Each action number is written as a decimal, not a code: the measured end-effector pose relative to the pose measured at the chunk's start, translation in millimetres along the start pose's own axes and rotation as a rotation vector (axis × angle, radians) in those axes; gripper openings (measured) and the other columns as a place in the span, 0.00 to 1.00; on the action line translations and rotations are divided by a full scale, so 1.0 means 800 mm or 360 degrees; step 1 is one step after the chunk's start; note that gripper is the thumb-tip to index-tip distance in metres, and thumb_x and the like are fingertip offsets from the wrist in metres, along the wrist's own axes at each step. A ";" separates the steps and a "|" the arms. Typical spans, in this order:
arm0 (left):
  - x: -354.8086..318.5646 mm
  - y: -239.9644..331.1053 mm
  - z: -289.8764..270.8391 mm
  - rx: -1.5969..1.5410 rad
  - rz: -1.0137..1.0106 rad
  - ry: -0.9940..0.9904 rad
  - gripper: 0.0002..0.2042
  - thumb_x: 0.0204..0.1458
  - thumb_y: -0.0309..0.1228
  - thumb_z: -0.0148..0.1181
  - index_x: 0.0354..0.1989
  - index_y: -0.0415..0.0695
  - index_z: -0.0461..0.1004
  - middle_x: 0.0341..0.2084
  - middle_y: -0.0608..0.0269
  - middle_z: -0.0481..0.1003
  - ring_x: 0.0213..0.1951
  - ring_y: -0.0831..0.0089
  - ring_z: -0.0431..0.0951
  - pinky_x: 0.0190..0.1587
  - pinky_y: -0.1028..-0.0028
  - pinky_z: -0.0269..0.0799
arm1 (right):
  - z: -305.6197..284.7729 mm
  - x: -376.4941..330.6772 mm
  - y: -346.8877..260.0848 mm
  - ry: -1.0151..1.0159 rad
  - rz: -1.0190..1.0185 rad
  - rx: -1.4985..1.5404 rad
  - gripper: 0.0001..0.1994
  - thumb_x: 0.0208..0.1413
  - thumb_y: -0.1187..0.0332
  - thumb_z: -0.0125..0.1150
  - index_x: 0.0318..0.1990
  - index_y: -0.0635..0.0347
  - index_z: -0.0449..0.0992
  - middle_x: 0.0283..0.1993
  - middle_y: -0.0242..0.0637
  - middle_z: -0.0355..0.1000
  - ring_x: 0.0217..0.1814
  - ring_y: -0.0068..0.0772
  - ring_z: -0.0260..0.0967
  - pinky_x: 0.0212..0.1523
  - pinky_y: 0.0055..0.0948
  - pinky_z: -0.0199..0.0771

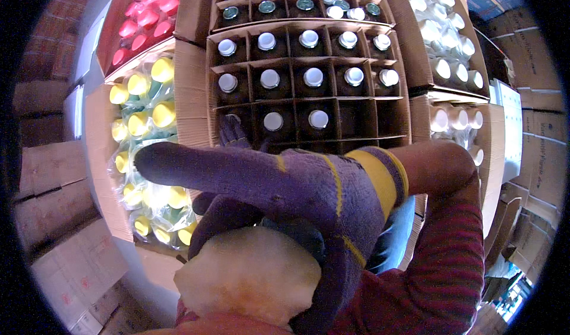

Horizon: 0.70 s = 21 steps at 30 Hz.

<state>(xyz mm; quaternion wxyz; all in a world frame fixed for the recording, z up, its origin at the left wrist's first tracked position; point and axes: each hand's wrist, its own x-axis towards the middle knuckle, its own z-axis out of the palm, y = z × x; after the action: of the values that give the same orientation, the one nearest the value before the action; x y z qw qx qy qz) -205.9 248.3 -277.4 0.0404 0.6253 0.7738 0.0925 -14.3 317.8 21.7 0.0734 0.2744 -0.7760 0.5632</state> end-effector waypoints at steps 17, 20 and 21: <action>0.011 0.018 -0.041 -0.0147 -0.0011 -0.0132 0.52 0.44 0.55 0.60 0.68 0.30 0.43 0.68 0.32 0.40 0.69 0.39 0.41 0.70 0.53 0.36 | -0.187 -0.144 0.130 0.1397 0.0096 0.0412 0.36 0.51 0.74 0.65 0.67 0.51 0.55 0.63 0.41 0.61 0.65 0.35 0.61 0.57 0.42 0.74; 0.008 0.015 -0.042 -0.0152 -0.0063 -0.0178 0.54 0.44 0.57 0.60 0.69 0.32 0.40 0.68 0.33 0.38 0.69 0.38 0.40 0.70 0.53 0.36 | -0.233 -0.223 0.236 0.2187 0.1116 -0.0728 0.32 0.52 0.58 0.65 0.62 0.60 0.60 0.58 0.43 0.65 0.57 0.36 0.65 0.55 0.32 0.70; 0.009 0.014 -0.042 -0.0166 -0.0067 -0.0191 0.54 0.44 0.59 0.60 0.69 0.32 0.39 0.69 0.34 0.38 0.69 0.38 0.39 0.70 0.53 0.36 | -0.246 -0.236 0.258 0.2353 0.1407 -0.1225 0.32 0.50 0.55 0.68 0.58 0.65 0.65 0.52 0.42 0.72 0.49 0.35 0.72 0.52 0.26 0.73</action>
<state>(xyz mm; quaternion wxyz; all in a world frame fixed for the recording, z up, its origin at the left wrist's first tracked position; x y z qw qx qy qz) -202.3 254.1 -242.3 0.1211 0.6104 0.7771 0.0942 1.0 606.7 -160.5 0.4124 -0.5149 -0.6990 0.2762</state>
